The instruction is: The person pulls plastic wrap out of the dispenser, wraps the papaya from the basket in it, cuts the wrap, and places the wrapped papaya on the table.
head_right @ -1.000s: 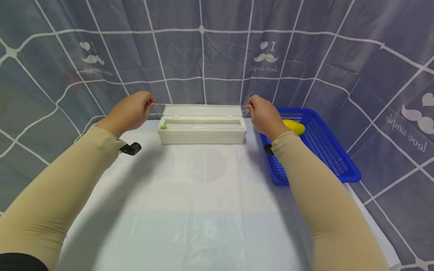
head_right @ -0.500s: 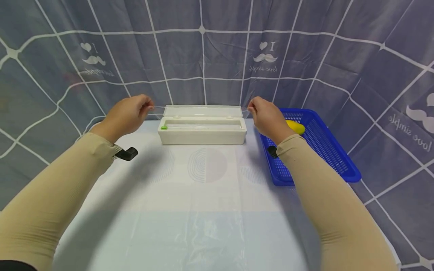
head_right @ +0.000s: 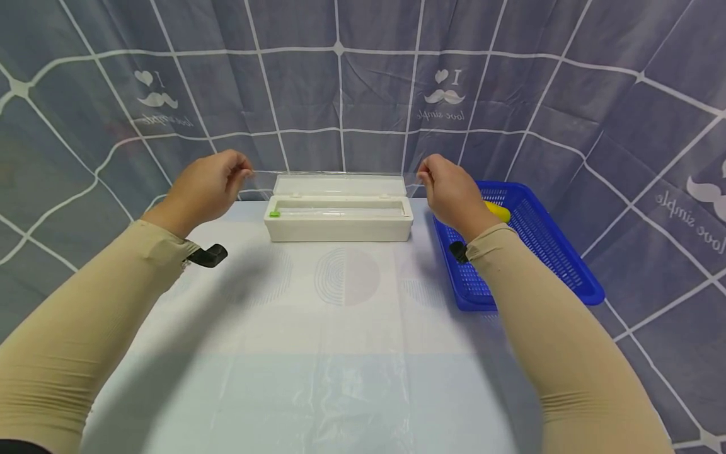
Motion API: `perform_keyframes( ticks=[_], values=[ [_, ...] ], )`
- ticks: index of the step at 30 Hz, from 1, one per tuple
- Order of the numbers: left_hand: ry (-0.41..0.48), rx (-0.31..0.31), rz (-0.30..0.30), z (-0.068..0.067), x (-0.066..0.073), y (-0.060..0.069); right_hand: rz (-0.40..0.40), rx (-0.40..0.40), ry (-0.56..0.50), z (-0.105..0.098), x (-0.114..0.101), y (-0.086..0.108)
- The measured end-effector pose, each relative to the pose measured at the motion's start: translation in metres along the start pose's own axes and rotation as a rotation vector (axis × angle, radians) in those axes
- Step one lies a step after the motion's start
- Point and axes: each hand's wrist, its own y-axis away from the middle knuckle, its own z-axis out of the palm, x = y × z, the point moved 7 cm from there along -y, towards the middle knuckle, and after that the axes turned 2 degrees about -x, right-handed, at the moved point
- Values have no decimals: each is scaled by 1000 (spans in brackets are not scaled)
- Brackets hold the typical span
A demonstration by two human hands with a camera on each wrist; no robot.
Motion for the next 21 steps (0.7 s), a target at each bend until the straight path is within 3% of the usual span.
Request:
perform_keyframes(
  ticks=[7,21],
  values=[
    [-11,27,-7,-10,5,0,-22,48,-23,-10,-5,1],
    [-4,157,68,-31,16,-1,-78,166,-31,-28,-12,1]
  ],
)
